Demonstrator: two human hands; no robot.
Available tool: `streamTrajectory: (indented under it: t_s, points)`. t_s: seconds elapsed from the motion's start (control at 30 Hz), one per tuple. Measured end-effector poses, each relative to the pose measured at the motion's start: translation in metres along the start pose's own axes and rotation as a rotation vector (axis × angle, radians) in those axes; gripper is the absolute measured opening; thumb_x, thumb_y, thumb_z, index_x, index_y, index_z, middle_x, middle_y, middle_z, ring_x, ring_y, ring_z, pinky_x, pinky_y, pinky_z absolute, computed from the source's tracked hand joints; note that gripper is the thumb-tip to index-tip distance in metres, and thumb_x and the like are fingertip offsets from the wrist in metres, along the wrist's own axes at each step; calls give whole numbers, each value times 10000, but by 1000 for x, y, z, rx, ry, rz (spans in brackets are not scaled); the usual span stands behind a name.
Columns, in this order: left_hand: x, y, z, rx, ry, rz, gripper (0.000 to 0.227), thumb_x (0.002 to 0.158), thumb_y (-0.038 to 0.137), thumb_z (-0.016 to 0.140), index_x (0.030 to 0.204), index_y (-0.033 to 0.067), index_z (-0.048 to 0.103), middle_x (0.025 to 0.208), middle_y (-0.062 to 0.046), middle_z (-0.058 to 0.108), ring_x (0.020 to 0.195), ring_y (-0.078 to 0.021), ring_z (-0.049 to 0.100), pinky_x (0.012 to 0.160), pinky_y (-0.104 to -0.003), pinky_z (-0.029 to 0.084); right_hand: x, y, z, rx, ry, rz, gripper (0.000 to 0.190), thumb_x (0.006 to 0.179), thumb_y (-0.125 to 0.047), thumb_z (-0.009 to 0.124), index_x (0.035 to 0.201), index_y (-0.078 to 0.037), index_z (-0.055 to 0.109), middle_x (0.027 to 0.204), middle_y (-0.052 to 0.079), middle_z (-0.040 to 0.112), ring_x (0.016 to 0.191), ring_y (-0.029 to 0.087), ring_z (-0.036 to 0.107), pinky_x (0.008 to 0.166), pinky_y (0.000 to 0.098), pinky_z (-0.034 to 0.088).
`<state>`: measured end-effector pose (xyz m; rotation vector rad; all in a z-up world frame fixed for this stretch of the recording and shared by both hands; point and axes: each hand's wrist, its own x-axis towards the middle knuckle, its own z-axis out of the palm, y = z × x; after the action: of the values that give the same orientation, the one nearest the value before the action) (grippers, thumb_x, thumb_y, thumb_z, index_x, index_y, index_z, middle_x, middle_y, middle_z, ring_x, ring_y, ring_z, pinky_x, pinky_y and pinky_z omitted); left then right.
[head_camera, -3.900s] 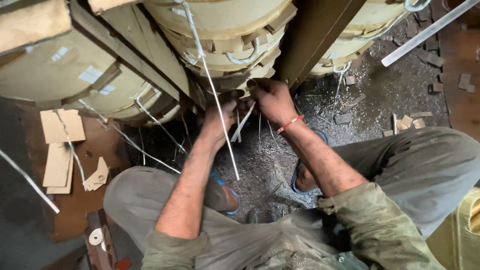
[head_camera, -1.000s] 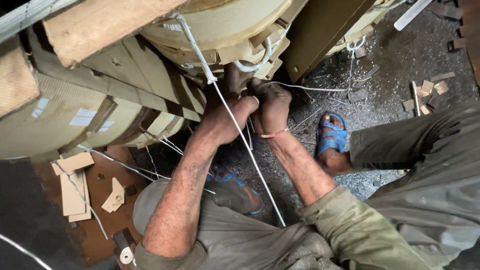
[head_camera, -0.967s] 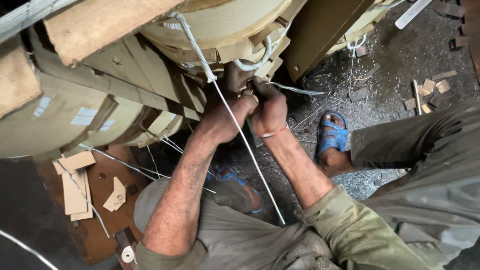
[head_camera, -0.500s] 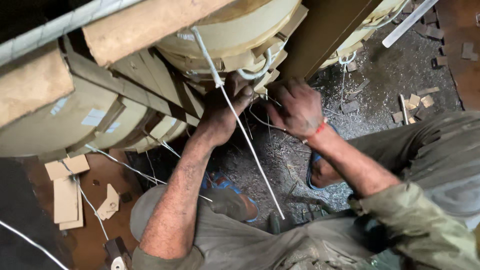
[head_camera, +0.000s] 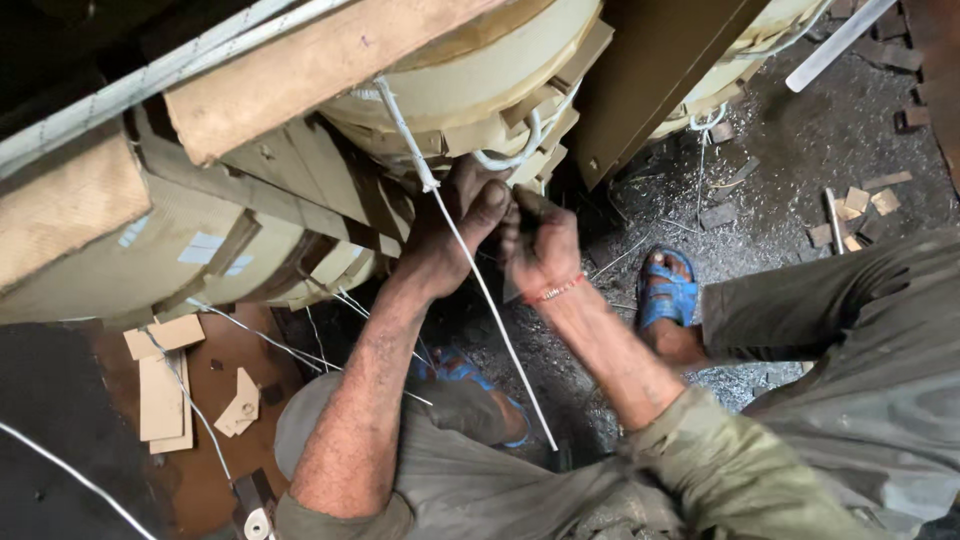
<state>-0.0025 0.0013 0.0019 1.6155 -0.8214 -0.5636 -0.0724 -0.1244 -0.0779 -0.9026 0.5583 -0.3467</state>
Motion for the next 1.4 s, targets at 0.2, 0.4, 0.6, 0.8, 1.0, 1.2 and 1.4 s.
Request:
streamTrajectory:
  t_s: [0.2,0.4,0.6,0.8,1.0,1.2,1.4]
  points:
    - [-1,-1,-1,114,15,-26,790,1020,693,335,1452,48,482,1373,-148,639,1279,-277,612,1055,-422,470,-16,-22,-17,-49,-70,120,164,946,-237,626,910,-86,680,810,74,684,656,240,671,626,379,579]
    - [-2,2,-2,309,83,-68,801,995,729,325,1385,64,542,1260,-146,707,1195,-323,667,1004,-459,496,-15,-64,-38,-1301,-319,-995,170,948,-242,623,924,-84,680,815,74,686,668,239,675,631,381,579]
    - [0,4,-3,207,59,11,900,1007,769,331,1476,10,448,1372,-185,656,1298,-336,615,1082,-470,458,33,-49,-47,-1486,-576,-995,176,951,-247,619,938,-82,680,821,74,689,679,237,678,636,384,579]
    - [2,2,0,14,-12,-88,1002,923,826,369,1492,2,401,1410,-206,629,1247,-298,632,1073,-440,485,-7,-13,-5,-280,-86,-102,184,953,-252,615,952,-80,680,826,74,691,690,236,682,641,387,579]
    - [-3,3,2,-56,10,-99,972,913,790,454,1479,1,403,1401,-201,633,1176,-297,667,1015,-432,530,-13,-21,-13,61,-65,180,192,956,-257,612,966,-78,680,831,74,693,701,234,685,646,389,579]
    - [-2,2,-2,233,87,5,812,996,720,398,1401,38,571,1326,-160,730,1253,-281,689,1065,-428,515,-24,-61,-33,-1138,-286,-726,201,958,-262,608,980,-76,680,836,74,696,713,232,688,651,392,579]
    - [0,3,0,103,69,25,814,1021,698,435,1460,17,502,1398,-196,672,1329,-309,641,1085,-437,505,30,-59,-54,-1577,-598,-1053,210,961,-267,605,995,-74,680,841,74,698,724,231,692,656,395,578]
